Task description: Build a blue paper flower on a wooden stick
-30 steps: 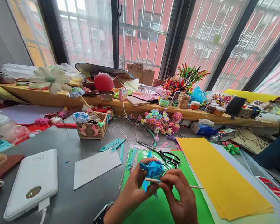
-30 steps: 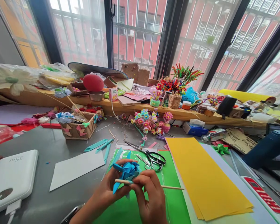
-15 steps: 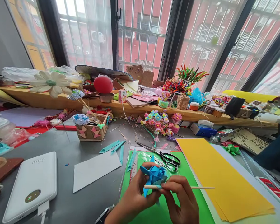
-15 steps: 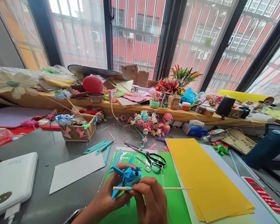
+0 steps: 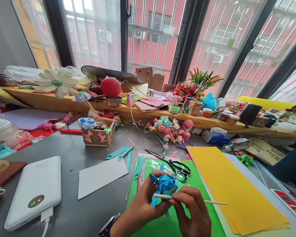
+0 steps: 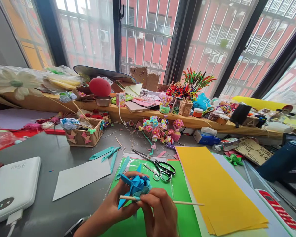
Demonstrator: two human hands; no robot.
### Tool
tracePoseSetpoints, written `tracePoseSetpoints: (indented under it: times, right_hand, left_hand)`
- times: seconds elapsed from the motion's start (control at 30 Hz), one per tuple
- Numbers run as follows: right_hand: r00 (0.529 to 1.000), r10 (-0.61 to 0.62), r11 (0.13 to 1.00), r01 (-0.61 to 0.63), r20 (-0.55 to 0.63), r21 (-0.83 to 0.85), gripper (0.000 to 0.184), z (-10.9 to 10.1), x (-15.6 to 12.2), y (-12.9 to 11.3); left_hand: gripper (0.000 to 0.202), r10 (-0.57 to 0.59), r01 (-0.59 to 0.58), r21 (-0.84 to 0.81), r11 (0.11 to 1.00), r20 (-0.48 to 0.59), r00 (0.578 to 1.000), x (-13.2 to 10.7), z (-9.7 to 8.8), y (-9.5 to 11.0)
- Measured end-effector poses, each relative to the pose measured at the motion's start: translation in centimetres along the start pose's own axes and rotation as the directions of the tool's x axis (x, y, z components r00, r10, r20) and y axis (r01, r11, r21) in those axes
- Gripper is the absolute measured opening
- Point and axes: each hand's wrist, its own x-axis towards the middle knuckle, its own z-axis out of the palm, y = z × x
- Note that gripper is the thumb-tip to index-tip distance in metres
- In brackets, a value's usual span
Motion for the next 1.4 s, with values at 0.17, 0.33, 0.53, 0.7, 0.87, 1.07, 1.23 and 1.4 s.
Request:
tracePoseSetpoints:
  times: [0.17,0.33,0.53,0.7,0.87,1.07,1.23,1.4]
  right_hand:
    - [0.998,-0.050,0.997,0.047,-0.044,-0.069,0.011,-0.1,0.0,-0.1]
    - [0.995,-0.092,0.989,0.087,-0.040,-0.122,0.009,-0.5,0.3,-0.2]
    - [0.994,-0.106,0.985,0.100,-0.035,-0.140,0.009,-0.6,0.4,-0.2]
    - [0.993,-0.073,0.991,0.062,-0.093,-0.117,0.009,-0.1,0.0,-0.2]
    - [0.991,0.014,0.993,-0.029,-0.132,-0.111,0.010,-0.5,0.3,0.1]
    - [0.989,0.107,0.986,-0.119,-0.098,-0.121,0.015,-1.5,0.8,0.6]
    - [0.992,0.117,0.990,-0.120,-0.037,-0.069,0.016,-1.7,0.9,0.6]
    - [0.997,0.070,0.995,-0.069,0.013,-0.068,0.020,-1.9,0.9,0.7]
  left_hand:
    - [0.040,0.006,-0.005,-0.019,1.000,0.029,1.000,0.0,0.0,-0.1]
    - [0.039,0.001,-0.001,-0.012,1.000,0.012,1.000,0.0,0.1,-0.1]
    - [0.042,0.010,-0.010,-0.025,1.000,0.019,1.000,0.0,0.1,0.1]
    - [0.040,0.014,-0.013,-0.017,1.000,0.024,1.000,0.0,0.0,0.0]
    - [0.039,0.038,-0.035,-0.064,0.997,0.048,0.998,0.2,-0.4,-0.1]
    - [0.050,0.004,0.002,-0.223,0.975,0.027,1.000,0.3,-0.9,0.3]
    - [0.055,-0.092,0.108,-0.329,0.938,0.063,0.994,0.2,-1.5,0.9]
    - [0.057,-0.097,0.148,-0.376,0.915,0.153,0.984,0.3,-2.2,0.5]
